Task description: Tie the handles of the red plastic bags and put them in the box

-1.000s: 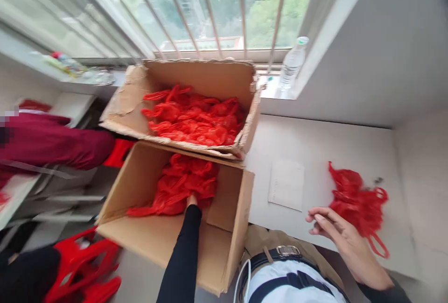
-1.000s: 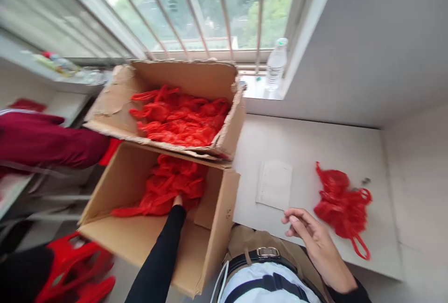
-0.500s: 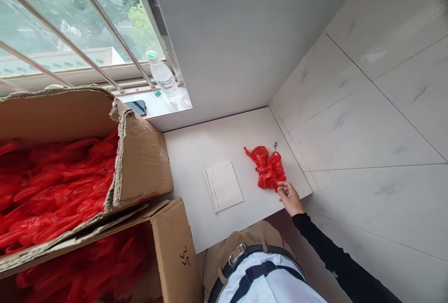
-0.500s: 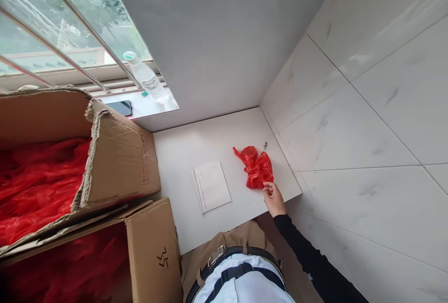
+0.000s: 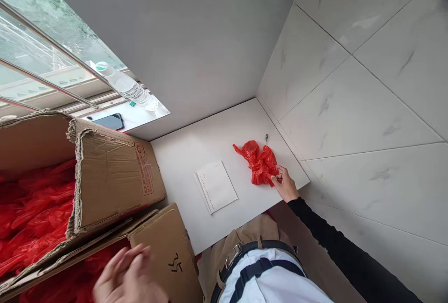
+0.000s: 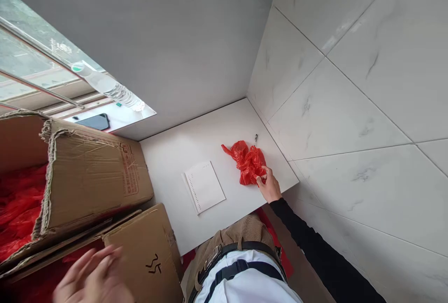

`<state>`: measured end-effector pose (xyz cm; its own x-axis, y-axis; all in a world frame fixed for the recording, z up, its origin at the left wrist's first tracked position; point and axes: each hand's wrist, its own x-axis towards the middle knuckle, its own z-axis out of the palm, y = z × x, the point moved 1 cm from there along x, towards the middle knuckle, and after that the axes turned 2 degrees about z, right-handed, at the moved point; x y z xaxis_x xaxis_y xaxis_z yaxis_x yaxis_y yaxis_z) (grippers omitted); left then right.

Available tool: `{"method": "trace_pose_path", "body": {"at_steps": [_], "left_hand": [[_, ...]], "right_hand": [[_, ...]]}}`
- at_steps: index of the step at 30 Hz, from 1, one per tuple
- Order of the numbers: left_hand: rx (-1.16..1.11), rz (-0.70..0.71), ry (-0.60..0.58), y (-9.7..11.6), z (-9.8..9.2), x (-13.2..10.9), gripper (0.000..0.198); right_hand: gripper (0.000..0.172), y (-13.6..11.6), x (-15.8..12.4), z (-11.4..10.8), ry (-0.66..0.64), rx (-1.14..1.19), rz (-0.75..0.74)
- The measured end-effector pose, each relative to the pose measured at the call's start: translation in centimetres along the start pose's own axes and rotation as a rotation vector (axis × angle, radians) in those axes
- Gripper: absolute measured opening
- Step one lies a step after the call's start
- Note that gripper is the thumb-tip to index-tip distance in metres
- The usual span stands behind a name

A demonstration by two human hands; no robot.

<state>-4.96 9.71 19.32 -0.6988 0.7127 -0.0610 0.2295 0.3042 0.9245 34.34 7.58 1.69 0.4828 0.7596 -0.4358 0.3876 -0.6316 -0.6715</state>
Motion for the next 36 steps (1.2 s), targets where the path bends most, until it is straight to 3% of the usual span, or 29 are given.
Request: {"method": "trace_pose_path", "body": {"at_steps": [2,5,7,10,13,17,23,26,30,33,36], "left_hand": [[-0.045,-0.046,-0.187,-1.1,3.3,-1.6,0.033],[0.005,-0.175,-0.673,-3.6,9.0,-4.6,0.032],[0.117,-0.165,-0.900,-5.4,12.3,-7.0,0.032],[0.192,-0.069,-1.005,-7.4,15.8,-10.2,0.046],[0.235,0.169,-1.110,-8.1,17.3,-12.1,0.049],[0.271,0.252,-1.132,-8.4,16.8,-11.5,0.019],[0.229,0.290,-1.193,-9.2,14.2,-10.3,0.018],[0.238,0.304,-1.202,-9.7,13.3,-10.2,0.018],[0.312,0.277,-1.116,-11.3,11.8,-8.5,0.006],[0.380,0.239,-0.997,-13.1,10.5,-6.7,0.007],[0.426,0.248,-0.951,-14.7,9.8,-6.2,0.005]], "right_hand": [[0.049,-1.1,-0.7,0.1,-0.040,0.050,-0.025],[0.040,-3.0,-2.1,0.5,-0.110,0.135,-0.078],[0.036,-4.3,-3.4,0.8,-0.152,0.195,-0.116],[0.029,-6.2,-5.7,1.1,-0.238,0.278,-0.168],[0.021,-7.6,-7.8,1.1,-0.350,0.337,-0.224],[0.025,-7.1,-8.3,1.1,-0.437,0.343,-0.280],[0.040,-4.5,-7.3,2.1,-0.446,0.199,-0.394],[0.031,-4.0,-7.3,2.8,-0.482,0.138,-0.419],[0.017,-2.8,-6.4,2.7,-0.429,0.081,-0.369],[0.015,-1.1,-5.1,2.4,-0.381,0.037,-0.301],[0.012,0.3,-4.4,2.8,-0.395,-0.014,-0.280]]}}
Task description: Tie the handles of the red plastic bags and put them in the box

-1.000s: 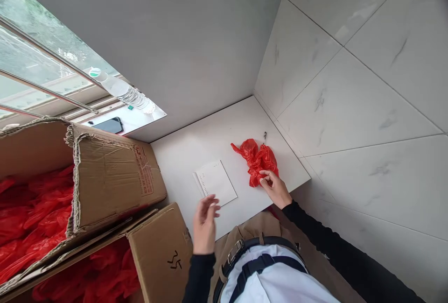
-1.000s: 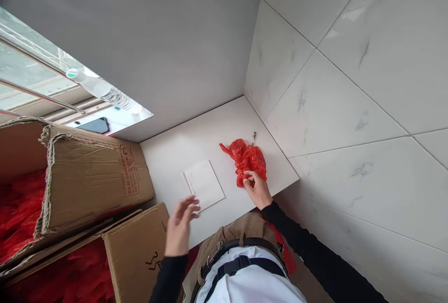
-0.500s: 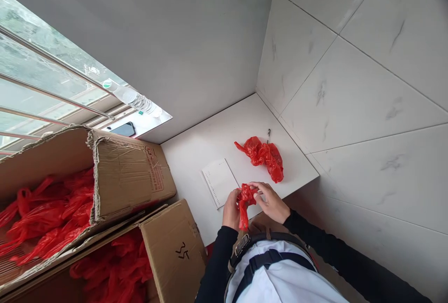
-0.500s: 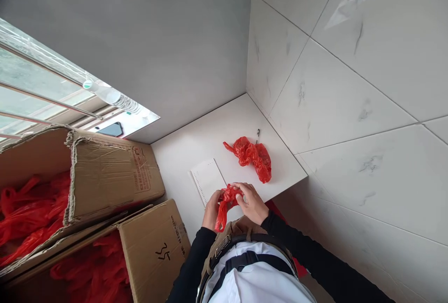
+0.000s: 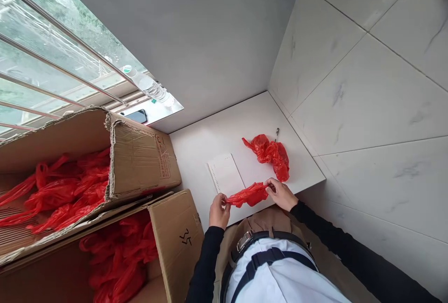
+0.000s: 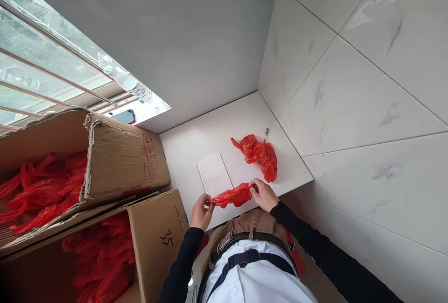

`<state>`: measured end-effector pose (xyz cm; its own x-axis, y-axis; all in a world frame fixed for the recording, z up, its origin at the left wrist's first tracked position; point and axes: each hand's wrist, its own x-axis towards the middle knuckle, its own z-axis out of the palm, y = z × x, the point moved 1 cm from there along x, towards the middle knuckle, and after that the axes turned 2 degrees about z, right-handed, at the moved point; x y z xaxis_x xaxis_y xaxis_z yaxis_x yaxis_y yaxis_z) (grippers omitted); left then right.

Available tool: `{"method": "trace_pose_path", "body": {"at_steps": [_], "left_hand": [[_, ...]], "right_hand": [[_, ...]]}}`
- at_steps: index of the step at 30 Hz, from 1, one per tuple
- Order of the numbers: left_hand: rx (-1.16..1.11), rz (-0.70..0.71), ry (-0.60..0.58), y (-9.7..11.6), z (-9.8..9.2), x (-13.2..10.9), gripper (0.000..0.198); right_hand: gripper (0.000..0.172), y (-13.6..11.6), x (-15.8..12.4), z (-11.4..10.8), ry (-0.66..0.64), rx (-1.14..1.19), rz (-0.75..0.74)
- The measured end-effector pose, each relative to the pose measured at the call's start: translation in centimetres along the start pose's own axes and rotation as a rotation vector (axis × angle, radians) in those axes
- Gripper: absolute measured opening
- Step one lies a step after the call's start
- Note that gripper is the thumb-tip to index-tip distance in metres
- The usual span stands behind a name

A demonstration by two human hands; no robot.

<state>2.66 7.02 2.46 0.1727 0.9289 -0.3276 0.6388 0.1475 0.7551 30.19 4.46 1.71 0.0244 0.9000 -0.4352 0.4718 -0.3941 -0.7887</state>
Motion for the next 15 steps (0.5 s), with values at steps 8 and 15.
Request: {"method": "trace_pose_path", "body": {"at_steps": [8,15], "left_hand": [[0.104,0.089,-0.055,1.0,3.9,-0.7,0.046],[0.151,0.006,0.071,-0.7,2.7,-0.3,0.015]], "right_hand": [[0.026,0.0,-0.3,3.2,-0.081,-0.112,-0.015],[0.017,1.1,-0.7,2.4,-0.009,-0.141,0.058]]}}
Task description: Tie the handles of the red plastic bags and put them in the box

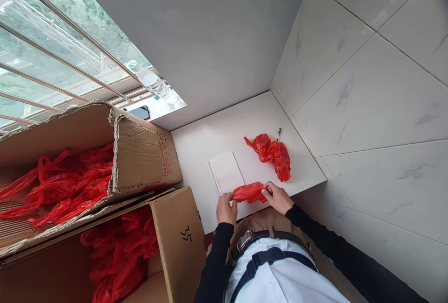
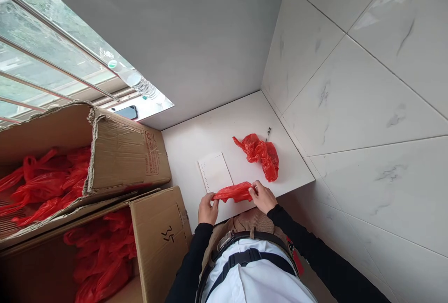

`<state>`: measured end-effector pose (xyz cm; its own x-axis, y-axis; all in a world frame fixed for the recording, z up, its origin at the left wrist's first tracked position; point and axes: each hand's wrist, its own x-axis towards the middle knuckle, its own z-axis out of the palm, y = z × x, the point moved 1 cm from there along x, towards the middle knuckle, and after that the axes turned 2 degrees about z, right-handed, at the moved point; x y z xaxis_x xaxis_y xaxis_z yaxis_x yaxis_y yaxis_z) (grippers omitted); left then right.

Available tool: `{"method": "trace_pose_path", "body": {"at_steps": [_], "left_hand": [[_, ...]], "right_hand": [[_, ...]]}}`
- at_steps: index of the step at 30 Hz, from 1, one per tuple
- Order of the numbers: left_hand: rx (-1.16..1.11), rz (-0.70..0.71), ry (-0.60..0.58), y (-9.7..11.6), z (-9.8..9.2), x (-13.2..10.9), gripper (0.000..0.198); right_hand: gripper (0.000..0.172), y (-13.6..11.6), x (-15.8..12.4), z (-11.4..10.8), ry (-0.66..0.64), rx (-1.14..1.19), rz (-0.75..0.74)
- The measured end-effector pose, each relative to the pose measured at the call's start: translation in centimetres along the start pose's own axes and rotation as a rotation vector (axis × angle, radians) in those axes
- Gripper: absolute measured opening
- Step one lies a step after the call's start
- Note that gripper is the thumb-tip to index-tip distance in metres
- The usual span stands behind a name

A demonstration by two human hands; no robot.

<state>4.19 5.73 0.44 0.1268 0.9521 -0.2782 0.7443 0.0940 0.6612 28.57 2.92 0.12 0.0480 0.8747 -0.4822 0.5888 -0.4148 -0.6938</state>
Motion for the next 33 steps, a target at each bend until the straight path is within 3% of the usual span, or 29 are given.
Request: {"method": "trace_pose_path", "body": {"at_steps": [4,8,10,13,20,31,33], "left_hand": [[-0.025,-0.056,0.079,-1.1,-0.7,0.0,0.021],[-0.071,0.033,0.080,0.5,-0.6,-0.2,0.042],[-0.087,0.067,0.063,1.6,-0.5,-0.2,0.035],[-0.113,0.043,0.082,2.0,-0.8,0.1,0.014],[-0.176,-0.141,0.267,0.3,-2.9,0.2,0.026],[-0.381,-0.206,0.058,3.8,-4.2,-0.5,0.017],[-0.379,-0.220,0.047,4.2,-4.4,-0.7,0.024]], "right_hand": [[0.016,1.2,0.2,-0.6,0.084,-0.009,0.049],[0.023,0.7,0.5,-0.4,0.108,-0.013,-0.017],[0.026,0.1,0.6,-0.3,0.102,-0.010,-0.042],[0.016,-0.3,0.8,-0.6,0.101,0.013,-0.036],[0.020,0.6,0.9,-2.4,0.206,0.028,0.110],[0.027,-1.8,0.1,-3.0,0.248,0.090,0.034],[0.028,-1.9,0.1,-3.1,0.258,0.095,0.022]]}}
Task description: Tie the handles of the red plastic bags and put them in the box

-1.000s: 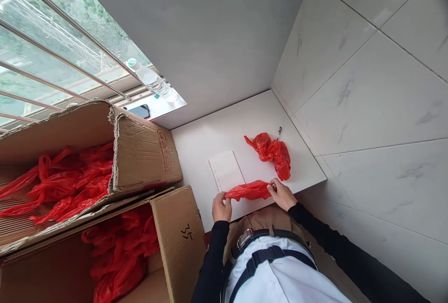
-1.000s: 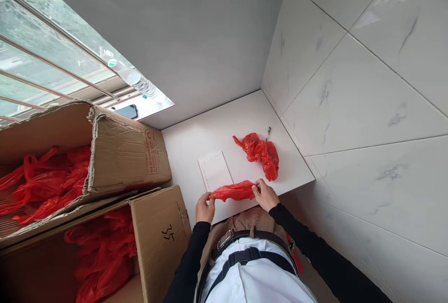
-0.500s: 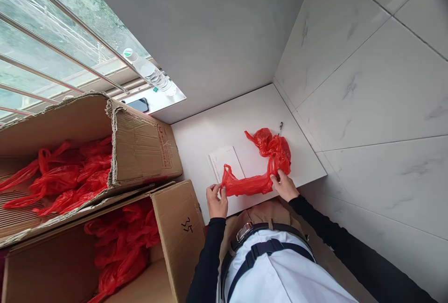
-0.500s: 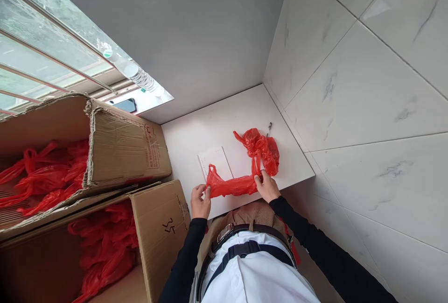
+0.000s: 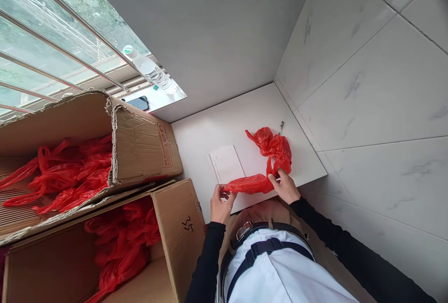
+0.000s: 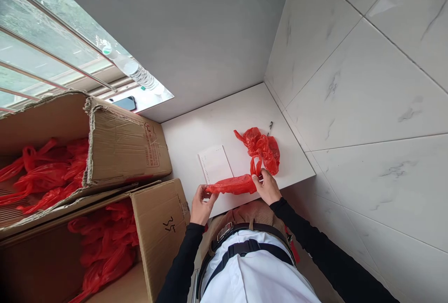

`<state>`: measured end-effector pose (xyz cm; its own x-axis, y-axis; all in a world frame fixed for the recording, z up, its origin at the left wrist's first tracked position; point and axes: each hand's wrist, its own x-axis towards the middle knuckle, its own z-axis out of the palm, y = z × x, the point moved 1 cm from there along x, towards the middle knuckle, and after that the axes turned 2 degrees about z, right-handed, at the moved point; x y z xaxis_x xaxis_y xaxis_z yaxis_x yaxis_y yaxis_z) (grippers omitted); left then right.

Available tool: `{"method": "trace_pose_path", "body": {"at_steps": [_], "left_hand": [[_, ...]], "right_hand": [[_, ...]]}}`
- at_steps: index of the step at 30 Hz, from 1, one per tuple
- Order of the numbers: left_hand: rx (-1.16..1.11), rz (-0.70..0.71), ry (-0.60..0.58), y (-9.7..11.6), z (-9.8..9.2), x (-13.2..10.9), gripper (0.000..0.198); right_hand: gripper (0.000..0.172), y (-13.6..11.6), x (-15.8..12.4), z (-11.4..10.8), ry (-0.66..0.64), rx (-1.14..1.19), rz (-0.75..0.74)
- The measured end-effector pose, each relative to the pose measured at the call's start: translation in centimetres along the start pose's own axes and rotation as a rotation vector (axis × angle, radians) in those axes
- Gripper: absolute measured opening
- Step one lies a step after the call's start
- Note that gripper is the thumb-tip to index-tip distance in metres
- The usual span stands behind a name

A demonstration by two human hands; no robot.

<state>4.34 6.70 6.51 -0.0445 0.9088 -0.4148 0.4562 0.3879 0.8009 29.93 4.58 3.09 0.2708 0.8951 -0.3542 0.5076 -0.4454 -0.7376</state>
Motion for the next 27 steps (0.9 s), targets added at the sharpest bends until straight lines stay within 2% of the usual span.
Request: {"method": "trace_pose_path", "body": {"at_steps": [3,6,9,11,13,17,19,22,27], "left_hand": [[0.003,-0.039,0.008,0.1,0.1,-0.2,0.034],[-0.020,-0.083,0.023,-0.3,0.4,-0.2,0.027],[-0.062,-0.114,0.031,-0.5,0.4,-0.3,0.015],[-0.095,-0.127,0.019,-0.4,0.5,-0.5,0.016],[-0.126,-0.130,0.001,-0.2,0.5,-0.7,0.026],[-0.153,-0.093,-0.022,0.2,0.7,-0.8,0.039],[-0.149,-0.072,-0.030,0.1,0.7,-0.8,0.043],[-0.132,-0.056,-0.035,-0.3,0.4,-1.0,0.043],[-0.088,-0.058,-0.043,-0.7,0.2,-1.3,0.043]], "right_hand": [[0.030,-0.1,0.0,0.0,0.006,0.012,-0.031],[0.030,-0.4,-0.2,-0.2,0.048,0.020,-0.071],[0.034,-1.4,-0.9,-0.5,0.172,0.016,-0.118],[0.037,-2.5,-1.7,-0.7,0.216,0.003,-0.181],[0.033,-3.8,-2.2,-0.4,0.148,-0.007,-0.283],[0.026,-5.5,-1.9,1.5,-0.182,-0.183,-0.503],[0.021,-5.5,-1.1,2.4,-0.274,-0.277,-0.538],[0.018,-5.2,0.3,2.8,-0.278,-0.315,-0.514],[0.023,-6.0,2.0,1.7,-0.170,-0.355,-0.398]]}}
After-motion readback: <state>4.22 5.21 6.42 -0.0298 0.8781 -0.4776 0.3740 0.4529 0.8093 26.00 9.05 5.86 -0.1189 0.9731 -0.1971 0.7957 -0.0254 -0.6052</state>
